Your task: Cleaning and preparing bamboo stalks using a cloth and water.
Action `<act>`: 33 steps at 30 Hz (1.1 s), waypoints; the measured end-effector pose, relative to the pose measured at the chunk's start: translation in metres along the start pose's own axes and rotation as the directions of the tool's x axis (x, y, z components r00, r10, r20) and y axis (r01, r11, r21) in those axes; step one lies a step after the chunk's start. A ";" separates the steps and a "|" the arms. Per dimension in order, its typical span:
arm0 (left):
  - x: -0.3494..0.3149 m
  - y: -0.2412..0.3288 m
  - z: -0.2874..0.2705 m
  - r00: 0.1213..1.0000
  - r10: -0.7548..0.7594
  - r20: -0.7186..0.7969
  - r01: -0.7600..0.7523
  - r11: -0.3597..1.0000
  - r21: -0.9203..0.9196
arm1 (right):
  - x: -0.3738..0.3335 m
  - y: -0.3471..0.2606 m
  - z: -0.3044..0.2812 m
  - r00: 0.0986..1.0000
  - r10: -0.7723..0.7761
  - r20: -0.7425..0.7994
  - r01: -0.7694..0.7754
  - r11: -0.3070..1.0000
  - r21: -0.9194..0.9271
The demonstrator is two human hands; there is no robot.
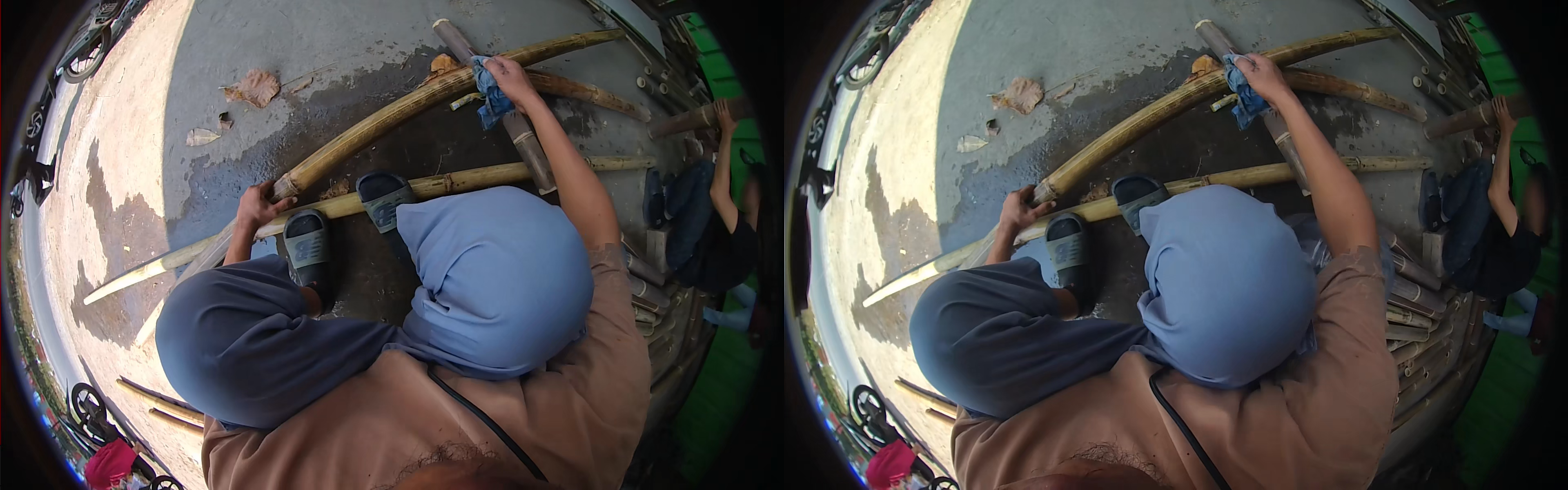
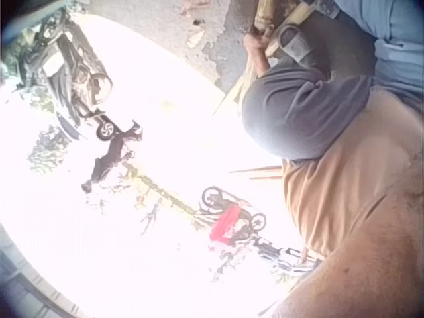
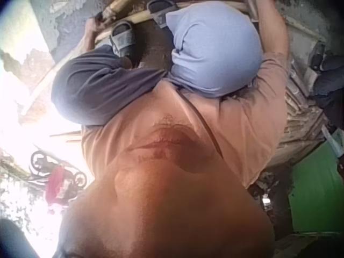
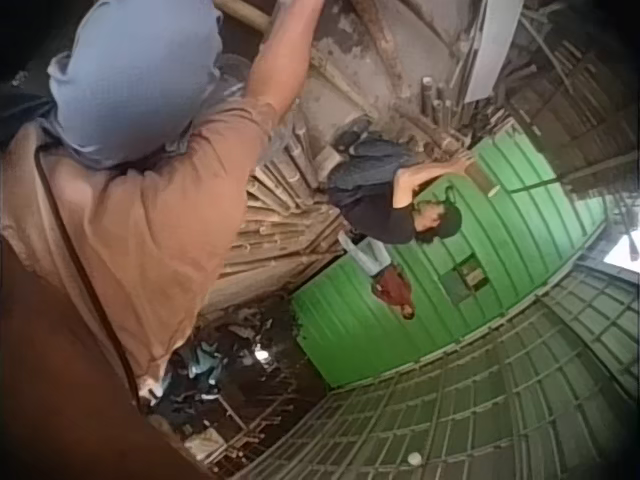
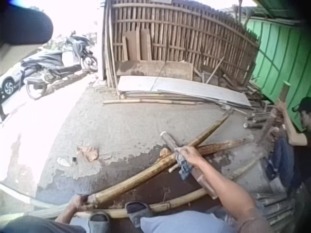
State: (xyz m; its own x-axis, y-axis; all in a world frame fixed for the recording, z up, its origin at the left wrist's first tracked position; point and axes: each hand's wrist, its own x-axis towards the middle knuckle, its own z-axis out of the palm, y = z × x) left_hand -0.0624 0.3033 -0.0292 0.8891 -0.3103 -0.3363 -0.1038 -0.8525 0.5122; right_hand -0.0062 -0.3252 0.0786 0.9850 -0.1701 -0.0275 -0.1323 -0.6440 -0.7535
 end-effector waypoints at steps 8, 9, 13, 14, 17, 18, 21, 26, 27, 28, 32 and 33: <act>0.036 0.047 0.012 0.991 0.131 0.010 -0.131 0.991 0.000 | -0.226 -0.063 -0.216 0.923 0.340 0.181 -0.346 0.938 -0.003; 0.040 0.057 0.014 0.988 0.153 0.009 -0.153 0.988 -0.009 | -0.263 -0.058 -0.232 0.886 0.380 0.267 -0.385 0.922 -0.036; 0.055 0.075 0.023 0.959 0.273 -0.077 -0.268 0.961 0.071 | -0.400 -0.028 -0.236 0.751 0.568 0.336 -0.598 0.802 -0.020; 0.057 0.067 0.026 0.935 0.325 -0.140 -0.312 0.944 0.110 | -0.415 -0.017 -0.226 0.683 0.639 0.354 -0.668 0.742 -0.050; 0.026 0.028 0.013 0.926 0.326 -0.189 -0.287 0.936 0.205 | -0.393 -0.002 -0.179 0.627 0.679 0.382 -0.554 0.733 -0.394; 0.020 0.011 0.011 0.921 0.339 -0.191 -0.285 0.922 0.263 | -0.386 0.029 -0.164 0.609 0.658 0.443 -0.477 0.750 -0.458; -0.008 -0.027 0.002 0.947 0.252 -0.200 -0.194 0.943 0.271 | -0.369 0.089 -0.127 0.534 0.616 0.579 -0.300 0.779 -0.551; -0.075 -0.103 -0.011 0.938 0.058 -0.342 0.063 0.940 0.334 | -0.331 0.155 -0.068 0.511 0.571 0.642 -0.232 0.811 -0.537; -0.093 -0.123 -0.012 0.935 0.010 -0.356 0.116 0.936 0.332 | -0.323 0.162 -0.056 0.515 0.557 0.651 -0.219 0.820 -0.529; -0.102 -0.135 -0.016 0.928 -0.032 -0.372 0.158 0.937 0.312 | -0.320 0.168 -0.049 0.522 0.548 0.653 -0.218 0.826 -0.519; -0.092 -0.116 -0.020 0.905 -0.140 -0.401 0.256 0.933 0.253 | -0.324 0.186 -0.041 0.568 0.535 0.626 -0.248 0.836 -0.489; -0.088 -0.108 -0.021 0.902 -0.170 -0.396 0.279 0.931 0.236 | -0.326 0.187 -0.044 0.583 0.530 0.616 -0.257 0.839 -0.479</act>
State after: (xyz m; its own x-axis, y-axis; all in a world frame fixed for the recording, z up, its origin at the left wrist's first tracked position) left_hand -0.1201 0.4310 -0.0385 0.9965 0.0313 -0.0773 0.0460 -0.9794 0.1965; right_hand -0.3571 -0.4228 -0.0248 0.5725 0.0187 -0.8197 -0.4168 -0.8543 -0.3106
